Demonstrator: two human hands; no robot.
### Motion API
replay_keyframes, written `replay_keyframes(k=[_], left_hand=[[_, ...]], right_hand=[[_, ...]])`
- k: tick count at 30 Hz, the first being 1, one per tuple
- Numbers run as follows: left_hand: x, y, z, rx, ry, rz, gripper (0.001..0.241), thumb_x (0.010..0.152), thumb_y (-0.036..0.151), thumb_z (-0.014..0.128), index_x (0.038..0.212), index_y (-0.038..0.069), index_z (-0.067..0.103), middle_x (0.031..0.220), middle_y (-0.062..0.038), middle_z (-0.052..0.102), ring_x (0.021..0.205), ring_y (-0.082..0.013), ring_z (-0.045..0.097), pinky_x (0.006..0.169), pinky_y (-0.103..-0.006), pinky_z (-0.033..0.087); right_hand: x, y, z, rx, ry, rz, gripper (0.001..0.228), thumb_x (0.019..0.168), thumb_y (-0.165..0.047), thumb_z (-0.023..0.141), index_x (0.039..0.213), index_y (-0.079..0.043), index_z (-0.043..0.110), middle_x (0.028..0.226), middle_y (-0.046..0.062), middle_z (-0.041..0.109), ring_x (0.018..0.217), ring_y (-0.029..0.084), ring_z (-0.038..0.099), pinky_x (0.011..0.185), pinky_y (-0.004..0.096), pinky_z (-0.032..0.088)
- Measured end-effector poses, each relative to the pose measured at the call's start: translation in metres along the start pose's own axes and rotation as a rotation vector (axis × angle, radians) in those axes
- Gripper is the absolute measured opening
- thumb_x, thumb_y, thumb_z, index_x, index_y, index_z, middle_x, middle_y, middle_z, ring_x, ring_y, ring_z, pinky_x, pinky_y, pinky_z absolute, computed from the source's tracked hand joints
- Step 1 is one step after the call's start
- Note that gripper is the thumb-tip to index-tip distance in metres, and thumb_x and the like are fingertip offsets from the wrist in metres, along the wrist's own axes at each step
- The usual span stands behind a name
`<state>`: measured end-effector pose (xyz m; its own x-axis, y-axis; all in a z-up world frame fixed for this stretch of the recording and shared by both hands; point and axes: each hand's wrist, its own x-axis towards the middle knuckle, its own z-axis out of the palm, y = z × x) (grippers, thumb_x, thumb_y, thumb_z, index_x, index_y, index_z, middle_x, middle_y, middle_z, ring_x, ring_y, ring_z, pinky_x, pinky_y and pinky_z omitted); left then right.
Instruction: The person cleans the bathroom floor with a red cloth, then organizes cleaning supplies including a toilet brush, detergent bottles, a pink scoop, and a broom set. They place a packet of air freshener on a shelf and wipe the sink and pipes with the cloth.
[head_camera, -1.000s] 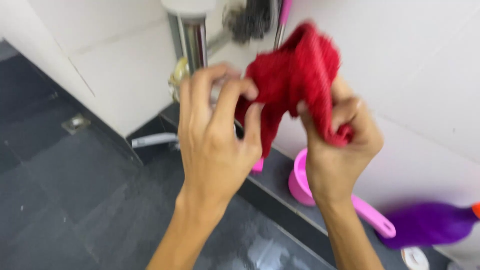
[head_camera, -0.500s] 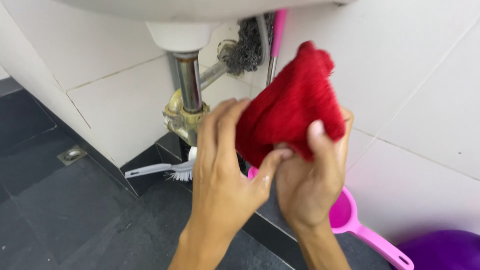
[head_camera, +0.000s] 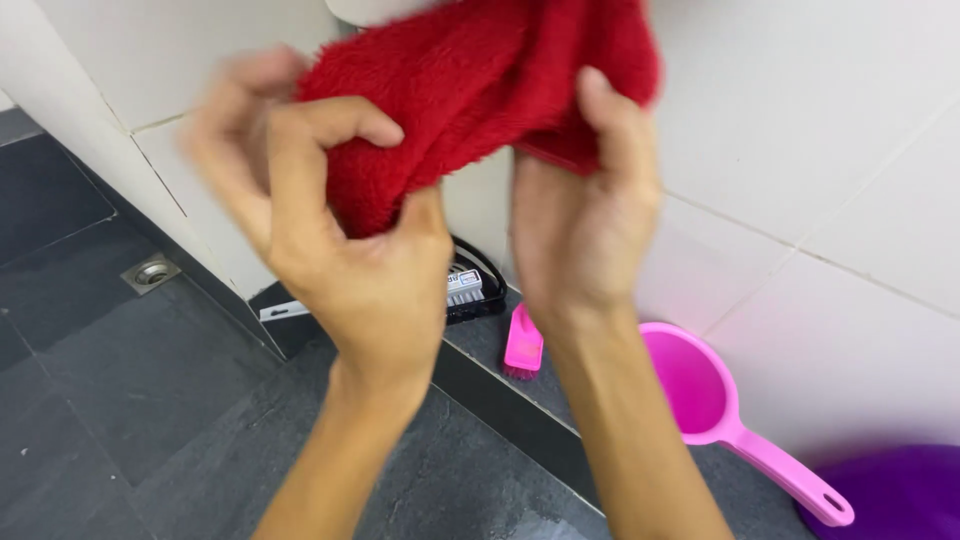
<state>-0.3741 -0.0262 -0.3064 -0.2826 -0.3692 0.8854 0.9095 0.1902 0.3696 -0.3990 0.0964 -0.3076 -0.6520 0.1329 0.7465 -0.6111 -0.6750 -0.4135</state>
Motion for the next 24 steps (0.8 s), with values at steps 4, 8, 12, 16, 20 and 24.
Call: replay_keyframes(k=[4, 8, 12, 16, 20, 24], left_hand=[[0.025, -0.038, -0.018, 0.320, -0.026, 0.292, 0.041, 0.077, -0.024, 0.066, 0.110, -0.001, 0.058, 0.104, -0.008, 0.058, 0.097, -0.0261, 0.058, 0.092, -0.0360, 0.046], [0.040, -0.069, 0.000, 0.140, 0.065, 0.218, 0.032, 0.078, -0.020, 0.067, 0.103, -0.003, 0.058, 0.098, -0.010, 0.056, 0.088, -0.0250, 0.057, 0.079, -0.0326, 0.048], [0.013, -0.054, 0.009, 0.275, -0.009, 0.297, 0.047, 0.078, -0.017, 0.066, 0.121, 0.002, 0.059, 0.125, -0.006, 0.055, 0.109, -0.0221, 0.062, 0.094, -0.0294, 0.053], [-0.001, -0.048, 0.004, 0.411, -0.065, 0.290, 0.065, 0.080, -0.018, 0.062, 0.140, 0.007, 0.061, 0.139, -0.008, 0.058, 0.119, -0.0244, 0.065, 0.105, -0.0291, 0.055], [0.017, -0.071, -0.022, 0.182, 0.010, 0.089, 0.046, 0.098, -0.016, 0.052, 0.141, -0.003, 0.061, 0.134, -0.009, 0.071, 0.113, -0.0196, 0.072, 0.101, -0.0273, 0.058], [0.025, -0.090, -0.020, -0.015, -0.034, -0.174, 0.016, 0.113, -0.004, 0.055, 0.116, -0.008, 0.070, 0.105, -0.011, 0.077, 0.092, -0.0141, 0.070, 0.084, -0.0277, 0.057]], right_hand=[[0.032, 0.059, -0.016, -0.135, -0.036, -0.062, 0.022, 0.115, -0.009, 0.056, 0.134, 0.001, 0.056, 0.125, 0.008, 0.061, 0.117, 0.019, 0.054, 0.111, 0.036, 0.039], [0.070, 0.068, -0.037, -0.428, 0.025, -0.115, 0.015, 0.113, -0.011, 0.054, 0.123, -0.002, 0.061, 0.106, 0.006, 0.063, 0.102, 0.016, 0.056, 0.098, 0.034, 0.045], [0.092, 0.069, -0.064, -0.625, 0.132, -0.083, 0.021, 0.110, -0.016, 0.050, 0.095, -0.004, 0.059, 0.080, -0.001, 0.055, 0.074, 0.013, 0.048, 0.067, 0.033, 0.042], [0.074, 0.069, -0.033, -0.914, 0.188, -0.150, 0.029, 0.107, -0.012, 0.046, 0.089, 0.008, 0.055, 0.073, 0.002, 0.049, 0.069, 0.013, 0.045, 0.062, 0.034, 0.041], [0.011, 0.076, 0.029, -0.927, 0.054, -0.384, 0.032, 0.120, -0.014, 0.045, 0.145, 0.006, 0.045, 0.128, 0.015, 0.066, 0.118, 0.017, 0.061, 0.109, 0.034, 0.050], [0.025, 0.062, 0.042, -0.777, 0.177, 0.087, 0.038, 0.114, -0.018, 0.047, 0.147, 0.000, 0.048, 0.105, 0.025, 0.068, 0.092, 0.027, 0.062, 0.086, 0.041, 0.051]])
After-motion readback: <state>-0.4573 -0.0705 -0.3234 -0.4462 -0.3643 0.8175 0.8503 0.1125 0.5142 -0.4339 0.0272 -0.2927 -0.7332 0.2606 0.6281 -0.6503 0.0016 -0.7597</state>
